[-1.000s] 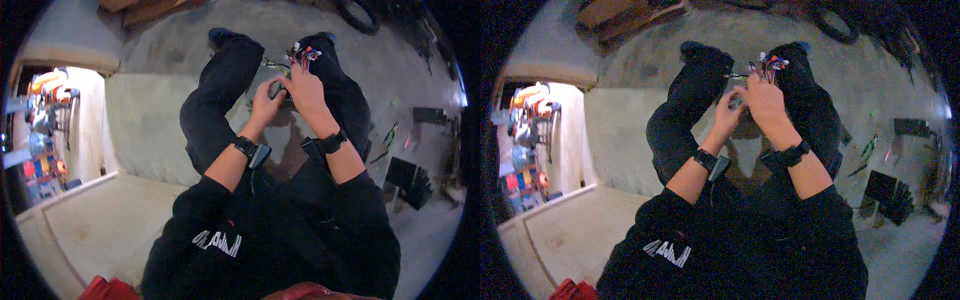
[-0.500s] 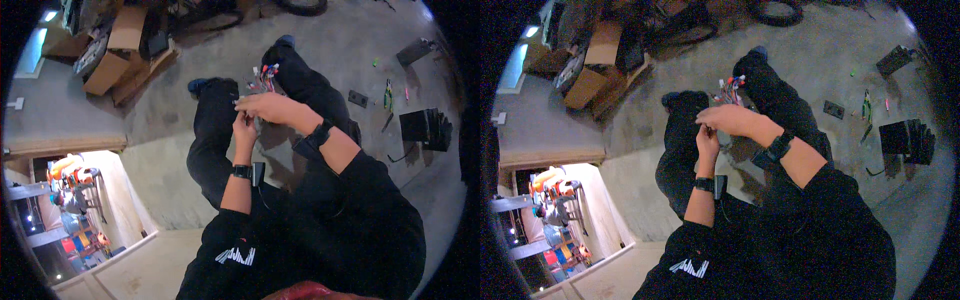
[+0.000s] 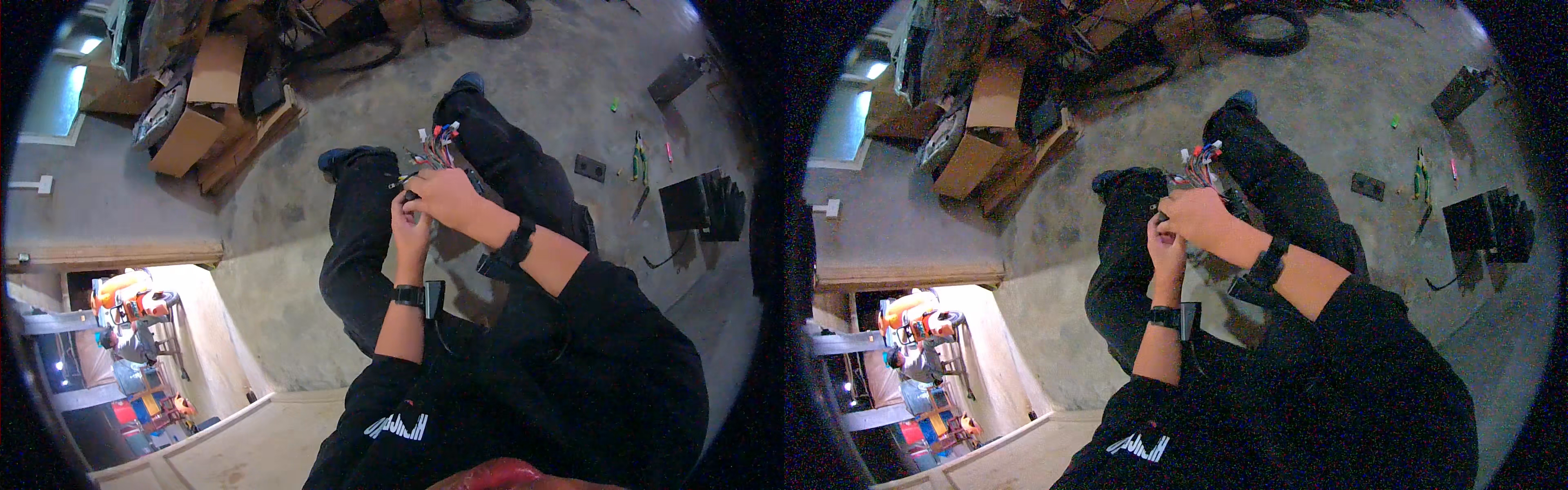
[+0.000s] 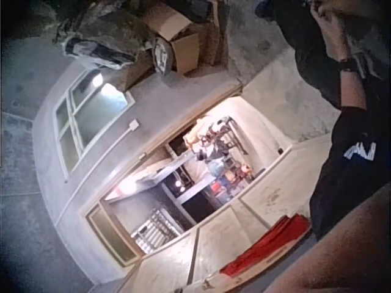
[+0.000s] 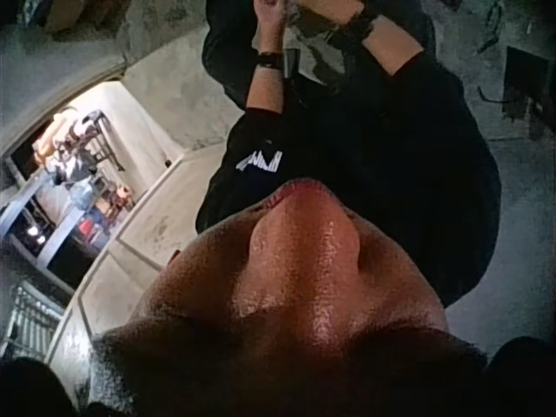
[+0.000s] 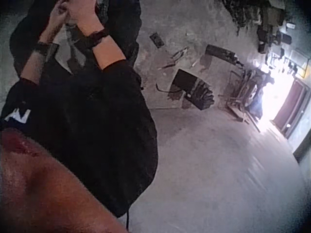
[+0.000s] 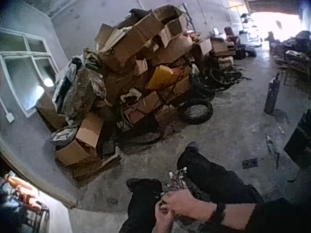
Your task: Connecting and assembling the wiring and casing for an electronic component, likely a motor controller.
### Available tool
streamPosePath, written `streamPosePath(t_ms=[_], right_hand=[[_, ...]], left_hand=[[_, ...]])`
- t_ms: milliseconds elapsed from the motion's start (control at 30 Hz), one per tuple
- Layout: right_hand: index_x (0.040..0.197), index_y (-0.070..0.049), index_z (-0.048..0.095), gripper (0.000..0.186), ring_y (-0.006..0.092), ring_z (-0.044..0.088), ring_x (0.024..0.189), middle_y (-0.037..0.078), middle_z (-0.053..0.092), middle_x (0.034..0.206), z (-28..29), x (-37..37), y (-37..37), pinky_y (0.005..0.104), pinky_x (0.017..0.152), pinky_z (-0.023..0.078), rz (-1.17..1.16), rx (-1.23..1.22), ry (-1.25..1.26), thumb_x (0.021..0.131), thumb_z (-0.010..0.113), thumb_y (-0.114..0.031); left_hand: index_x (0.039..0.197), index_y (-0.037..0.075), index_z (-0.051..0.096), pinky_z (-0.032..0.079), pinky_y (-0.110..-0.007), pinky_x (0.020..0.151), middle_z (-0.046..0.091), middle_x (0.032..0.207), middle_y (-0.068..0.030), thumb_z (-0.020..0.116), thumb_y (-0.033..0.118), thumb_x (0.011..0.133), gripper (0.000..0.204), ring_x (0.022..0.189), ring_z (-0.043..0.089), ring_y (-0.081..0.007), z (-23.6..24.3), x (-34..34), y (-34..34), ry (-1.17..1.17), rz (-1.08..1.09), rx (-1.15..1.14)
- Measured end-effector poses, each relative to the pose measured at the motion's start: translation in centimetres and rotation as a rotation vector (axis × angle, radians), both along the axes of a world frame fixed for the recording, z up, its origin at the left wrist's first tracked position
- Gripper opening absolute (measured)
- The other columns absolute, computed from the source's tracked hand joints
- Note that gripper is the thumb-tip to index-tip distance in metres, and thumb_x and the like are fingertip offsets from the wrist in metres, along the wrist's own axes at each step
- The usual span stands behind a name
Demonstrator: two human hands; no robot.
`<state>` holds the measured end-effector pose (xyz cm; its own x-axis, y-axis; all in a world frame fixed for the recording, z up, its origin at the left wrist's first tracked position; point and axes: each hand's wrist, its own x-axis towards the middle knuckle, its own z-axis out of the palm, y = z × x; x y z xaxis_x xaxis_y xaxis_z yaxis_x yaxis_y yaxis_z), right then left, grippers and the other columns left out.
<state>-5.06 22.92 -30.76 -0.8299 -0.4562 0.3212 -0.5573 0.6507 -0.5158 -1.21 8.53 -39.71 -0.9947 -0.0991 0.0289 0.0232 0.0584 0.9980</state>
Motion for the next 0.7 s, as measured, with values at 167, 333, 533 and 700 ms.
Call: streamPosePath(t_ms=[167,333,533,700], right_hand=[[0.107,-0.007,0.069,0.029,0.0278,0.069,0.091,0.009,0.07,0.099,-0.3,0.5,-0.3,0.0406,0.078,0.056,0.038,0.0,0.158,0.085,0.065,-0.024],[0.122,-0.007,0.067,0.036,0.0302,0.068,0.105,0.015,0.068,0.119,0.1,-1.0,1.3,0.0403,0.091,0.054,0.252,-0.011,-0.013,0.088,0.058,-0.014],[0.127,-0.009,0.064,0.038,0.0316,0.067,0.104,0.014,0.068,0.118,0.3,-1.8,1.9,0.0403,0.09,0.055,0.32,-0.054,-0.113,0.09,0.053,-0.009],[0.118,-0.004,0.063,0.029,0.0338,0.067,0.095,0.013,0.07,0.105,-0.3,-1.1,1.0,0.0415,0.083,0.054,0.224,-0.101,-0.116,0.092,0.06,-0.014]], left_hand=[[0.129,-0.004,0.054,0.048,-0.027,0.084,0.065,0.107,-0.0082,0.066,0.013,0.096,0.039,0.091,0.061,-0.0145,0.6,0.1,0.0,0.018,0.108,-0.045],[0.127,-0.004,0.056,0.049,-0.031,0.086,0.069,0.108,-0.011,0.059,0.009,0.098,0.032,0.092,0.062,-0.0161,1.9,0.1,-0.2,-0.032,0.061,-0.227],[0.125,-0.003,0.058,0.049,-0.031,0.085,0.07,0.106,-0.0141,0.051,0.008,0.1,0.028,0.096,0.064,-0.0179,1.1,-0.6,0.2,0.033,0.035,-0.174],[0.12,-0.003,0.06,0.05,-0.034,0.081,0.069,0.101,-0.0187,0.051,0.011,0.101,0.025,0.093,0.064,-0.0183,1.2,-0.5,0.1,0.057,0.043,-0.178]])
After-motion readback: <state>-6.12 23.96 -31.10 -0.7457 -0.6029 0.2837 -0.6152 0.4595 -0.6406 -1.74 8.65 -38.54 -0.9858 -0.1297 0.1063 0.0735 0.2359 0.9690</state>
